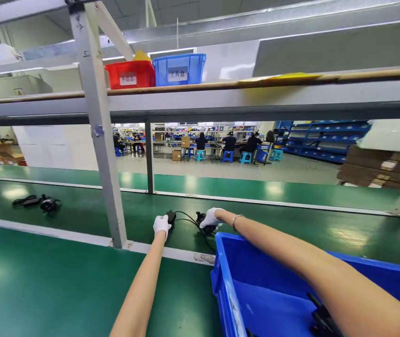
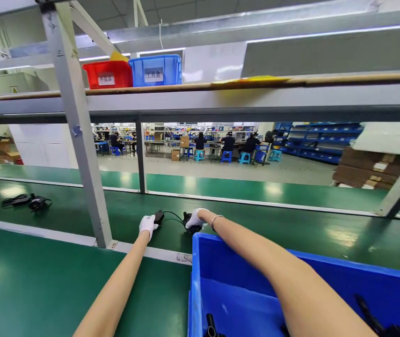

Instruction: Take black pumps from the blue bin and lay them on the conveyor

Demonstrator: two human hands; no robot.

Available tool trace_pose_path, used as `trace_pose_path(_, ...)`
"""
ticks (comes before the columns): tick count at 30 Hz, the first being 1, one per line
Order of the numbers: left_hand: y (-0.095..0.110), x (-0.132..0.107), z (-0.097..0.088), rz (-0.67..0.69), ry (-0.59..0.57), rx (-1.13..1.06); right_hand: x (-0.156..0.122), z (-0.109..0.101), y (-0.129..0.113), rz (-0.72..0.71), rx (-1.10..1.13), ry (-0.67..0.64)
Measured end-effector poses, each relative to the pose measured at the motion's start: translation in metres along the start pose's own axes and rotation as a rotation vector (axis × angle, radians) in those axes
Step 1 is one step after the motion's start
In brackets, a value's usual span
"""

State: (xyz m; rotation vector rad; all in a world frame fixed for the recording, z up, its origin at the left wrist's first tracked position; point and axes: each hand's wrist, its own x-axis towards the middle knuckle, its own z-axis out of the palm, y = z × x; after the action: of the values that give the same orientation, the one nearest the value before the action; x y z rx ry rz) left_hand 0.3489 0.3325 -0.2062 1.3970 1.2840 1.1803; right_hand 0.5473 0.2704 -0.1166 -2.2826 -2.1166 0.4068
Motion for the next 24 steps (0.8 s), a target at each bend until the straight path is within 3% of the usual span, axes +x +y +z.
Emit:
trace_pose_path(2, -0.007, 0.009, -0.005, -0.056, 0.087, 0.091, -0.002, -0.001, -0.003, -0.005, -0.009, -0.036)
trace_pose_path(5, 0.000, 0.019, -0.015, -0.075, 0.196, 0.221, -0.022, -0.019, 0.002, -0.015, -0.010, -0.028)
trace_pose_path(9, 0.023, 0.006, -0.031, -0.009, 0.267, 0.320, -0.081, -0.036, 0.016, -0.100, -0.011, 0.021)
trace_pose_path(12, 0.047, -0.028, -0.038, 0.072, 0.195, 0.321, -0.144, -0.014, 0.018, -0.202, -0.049, -0.031)
trace_pose_path(15, 0.074, -0.076, -0.032, 0.175, 0.038, 0.279, -0.195, 0.033, 0.010, -0.274, -0.061, -0.121)
trace_pose_path(17, 0.092, -0.112, -0.023, 0.238, -0.079, 0.242, -0.215, 0.062, 0.002, -0.316, -0.034, -0.070)
trace_pose_path(19, 0.107, -0.148, -0.015, 0.284, -0.179, 0.205, -0.226, 0.077, -0.003, -0.348, -0.007, 0.059)
trace_pose_path(21, 0.118, -0.180, -0.010, 0.307, -0.255, 0.169, -0.234, 0.074, -0.003, -0.355, -0.001, 0.196)
trace_pose_path(24, 0.131, -0.218, -0.005, 0.279, -0.342, 0.093, -0.247, 0.038, 0.007, -0.325, -0.021, 0.365)
